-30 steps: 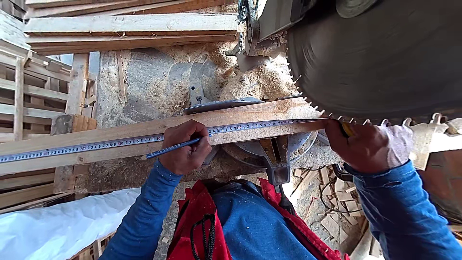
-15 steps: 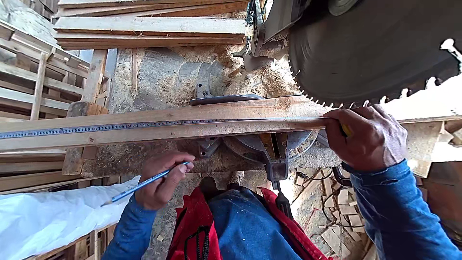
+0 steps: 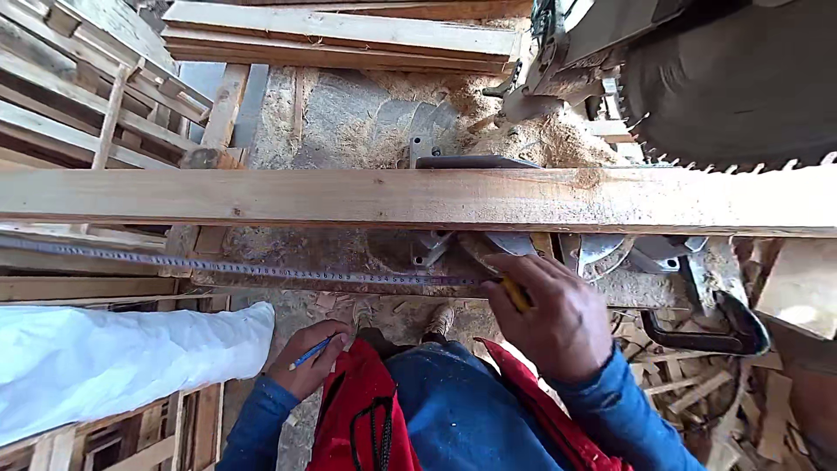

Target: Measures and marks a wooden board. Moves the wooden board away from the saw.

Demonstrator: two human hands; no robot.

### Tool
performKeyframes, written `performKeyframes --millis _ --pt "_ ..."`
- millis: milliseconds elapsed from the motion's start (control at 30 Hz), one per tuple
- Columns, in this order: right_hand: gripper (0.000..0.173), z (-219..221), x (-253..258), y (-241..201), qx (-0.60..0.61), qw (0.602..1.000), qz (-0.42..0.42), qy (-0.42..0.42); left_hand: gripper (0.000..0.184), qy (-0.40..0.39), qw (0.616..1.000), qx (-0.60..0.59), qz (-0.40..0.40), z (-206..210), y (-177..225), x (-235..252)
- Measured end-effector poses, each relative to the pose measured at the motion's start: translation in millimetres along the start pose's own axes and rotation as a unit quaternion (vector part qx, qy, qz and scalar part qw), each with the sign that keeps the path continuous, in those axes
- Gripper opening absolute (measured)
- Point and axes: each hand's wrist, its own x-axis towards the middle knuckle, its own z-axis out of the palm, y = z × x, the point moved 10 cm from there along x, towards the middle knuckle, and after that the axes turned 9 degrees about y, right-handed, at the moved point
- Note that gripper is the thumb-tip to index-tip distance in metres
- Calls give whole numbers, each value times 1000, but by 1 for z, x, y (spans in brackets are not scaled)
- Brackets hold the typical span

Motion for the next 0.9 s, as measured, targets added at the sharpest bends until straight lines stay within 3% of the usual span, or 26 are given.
performKeyframes --millis 200,267,333,467,500,567,633,700,833,900 --pt "29 79 -8 -22 10 998 27 -55 38 -101 989 101 43 -38 -68 -28" --pt "26 105 -8 -34 9 996 42 -73 30 -142 983 104 53 -66 -66 -48" --pt "25 133 -7 -58 5 995 42 -95 20 -172 980 45 92 -101 -32 -68" --pt "24 177 3 -112 1 994 -15 -106 30 -106 953 -189 212 -192 36 -78" --pt "24 186 6 -122 -2 993 -31 -111 30 -61 951 -209 220 -215 45 -72" --pt "24 199 12 -141 -4 991 -54 -125 26 29 954 -123 272 -243 54 -50" --pt "23 205 18 -154 5 990 -73 -122 27 83 938 72 330 -237 52 -18" --pt "24 207 25 -161 0 988 -98 -121 27 80 907 207 357 -210 40 17" --pt "26 213 30 -160 -36 983 -141 -113 38 -15 918 293 267 -174 7 72" --pt "30 219 26 -147 -56 982 -163 -77 54 -6 923 314 221 -165 -1 88"
